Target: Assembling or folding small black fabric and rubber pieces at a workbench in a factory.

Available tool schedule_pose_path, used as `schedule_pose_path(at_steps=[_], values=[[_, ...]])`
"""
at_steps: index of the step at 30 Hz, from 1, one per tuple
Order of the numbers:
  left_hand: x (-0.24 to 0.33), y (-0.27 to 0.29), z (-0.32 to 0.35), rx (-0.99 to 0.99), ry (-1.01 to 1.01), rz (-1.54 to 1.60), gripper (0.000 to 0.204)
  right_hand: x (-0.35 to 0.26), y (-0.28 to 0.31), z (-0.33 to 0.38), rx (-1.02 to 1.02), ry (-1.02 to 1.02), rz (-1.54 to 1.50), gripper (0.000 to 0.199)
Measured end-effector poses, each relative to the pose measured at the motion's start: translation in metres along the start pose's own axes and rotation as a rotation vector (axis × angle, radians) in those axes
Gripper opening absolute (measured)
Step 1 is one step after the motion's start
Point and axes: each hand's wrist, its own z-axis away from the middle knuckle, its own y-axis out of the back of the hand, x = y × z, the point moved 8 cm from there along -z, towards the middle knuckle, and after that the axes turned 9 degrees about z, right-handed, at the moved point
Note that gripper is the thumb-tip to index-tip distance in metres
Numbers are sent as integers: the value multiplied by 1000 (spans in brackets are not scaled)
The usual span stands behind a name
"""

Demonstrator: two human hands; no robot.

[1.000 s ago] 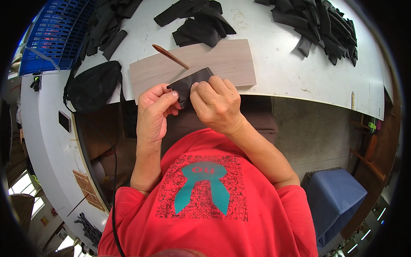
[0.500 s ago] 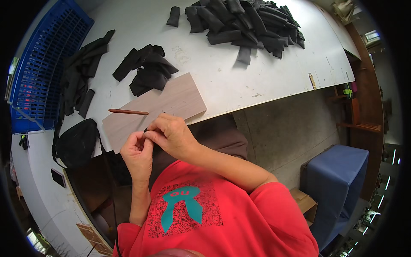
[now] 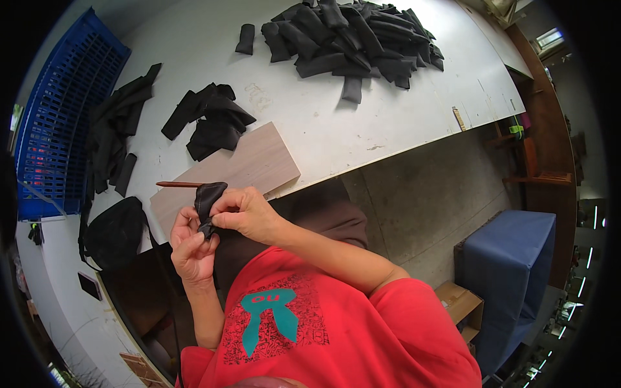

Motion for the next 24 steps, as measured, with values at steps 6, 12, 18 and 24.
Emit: schedule_pose_path(at_steps=[6, 12, 18, 24], values=[[8, 12, -1, 149, -151, -353, 25, 22, -28, 9, -139, -461, -623, 14], [29, 10, 3, 257, -568, -722, 16, 11, -29, -1, -142, -304, -371, 20], [5, -6, 4, -108, 70, 14, 28, 15, -16, 1, -150, -307, -193, 19], [7, -31, 11, -151, 80, -300, 42, -8, -9, 1, -125, -214, -310, 13]])
